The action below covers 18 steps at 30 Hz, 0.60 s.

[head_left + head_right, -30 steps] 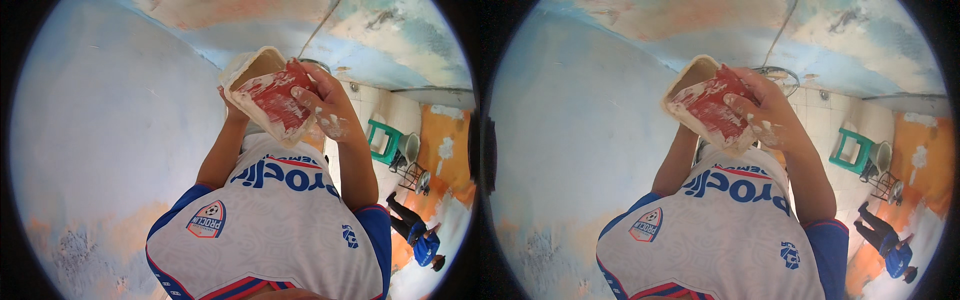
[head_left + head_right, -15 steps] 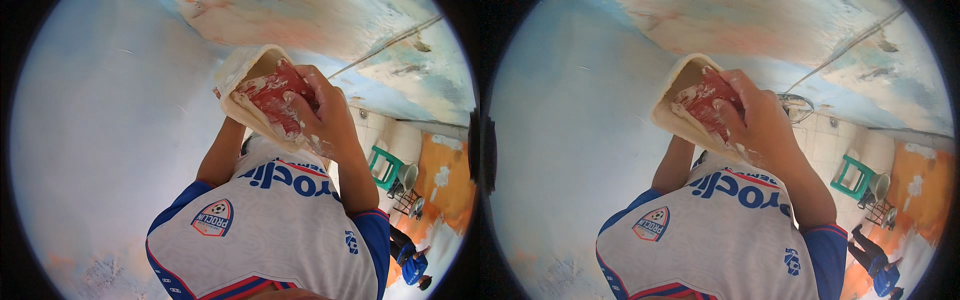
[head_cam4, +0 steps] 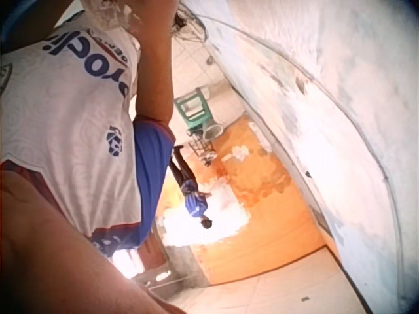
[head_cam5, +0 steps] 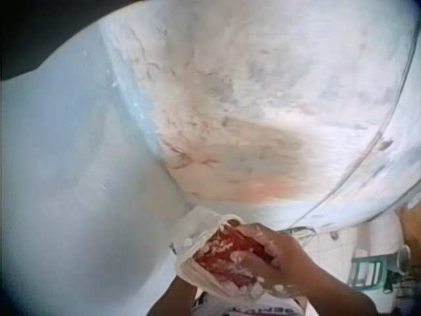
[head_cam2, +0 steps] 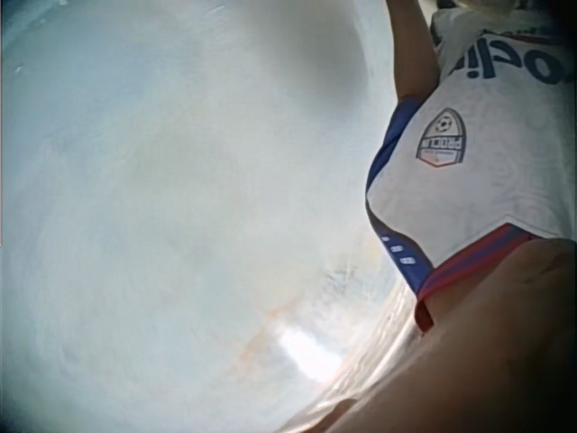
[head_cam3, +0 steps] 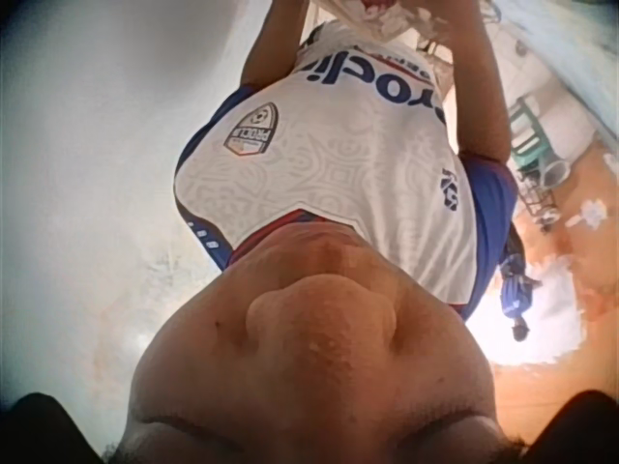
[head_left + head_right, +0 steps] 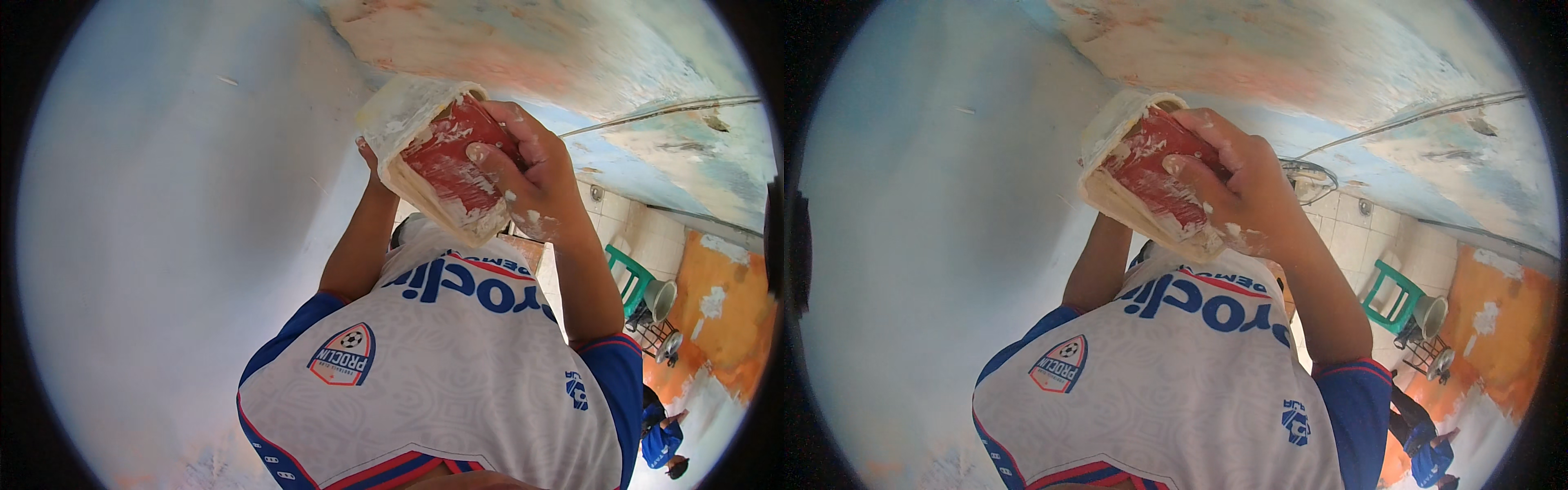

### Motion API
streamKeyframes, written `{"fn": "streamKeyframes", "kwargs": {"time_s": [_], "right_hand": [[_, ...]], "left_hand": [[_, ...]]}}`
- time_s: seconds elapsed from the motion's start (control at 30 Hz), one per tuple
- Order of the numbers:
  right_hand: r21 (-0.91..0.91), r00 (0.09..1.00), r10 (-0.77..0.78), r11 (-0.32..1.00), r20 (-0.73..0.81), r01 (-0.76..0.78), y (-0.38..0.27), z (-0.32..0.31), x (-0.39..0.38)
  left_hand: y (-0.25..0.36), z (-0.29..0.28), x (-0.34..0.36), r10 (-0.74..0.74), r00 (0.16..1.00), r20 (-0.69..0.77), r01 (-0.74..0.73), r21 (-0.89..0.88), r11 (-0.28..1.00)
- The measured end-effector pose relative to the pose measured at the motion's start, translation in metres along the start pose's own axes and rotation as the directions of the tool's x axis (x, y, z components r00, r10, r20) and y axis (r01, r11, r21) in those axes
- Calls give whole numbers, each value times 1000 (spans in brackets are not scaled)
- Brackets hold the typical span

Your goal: The person applies plaster to a ceiling using a small red spreader, taking material from a plastic container held in the other hand.

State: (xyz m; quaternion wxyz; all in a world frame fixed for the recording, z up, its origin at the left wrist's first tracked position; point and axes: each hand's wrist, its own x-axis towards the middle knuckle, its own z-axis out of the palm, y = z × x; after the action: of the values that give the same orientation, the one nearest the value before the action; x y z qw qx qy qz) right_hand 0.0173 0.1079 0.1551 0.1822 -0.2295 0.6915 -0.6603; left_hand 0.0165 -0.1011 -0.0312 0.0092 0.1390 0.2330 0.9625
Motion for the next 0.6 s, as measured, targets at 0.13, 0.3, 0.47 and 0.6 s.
{"fn": "streamKeyframes", "kwargs": {"time_s": [0.13, 0.3, 0.47, 0.6], "right_hand": [[-19, 998, -51, 999, 26, 51, 7, -2, 6], [96, 998, 54, 994, -25, -52, 9, -4, -5], [120, 993, 106, 988, -44, -100, 21, -7, -6], [282, 991, 126, 953, -44, -108, 34, -14, -12]], "left_hand": [[1, -25, -6, 99, 994, -42, -91, 162, 983], [-9, -30, -10, 120, 993, -22, -109, 271, 956], [-3, -35, -11, 121, 993, 14, -119, 300, 946], [-6, -21, -13, 147, 987, -62, -117, 344, 932]]}}
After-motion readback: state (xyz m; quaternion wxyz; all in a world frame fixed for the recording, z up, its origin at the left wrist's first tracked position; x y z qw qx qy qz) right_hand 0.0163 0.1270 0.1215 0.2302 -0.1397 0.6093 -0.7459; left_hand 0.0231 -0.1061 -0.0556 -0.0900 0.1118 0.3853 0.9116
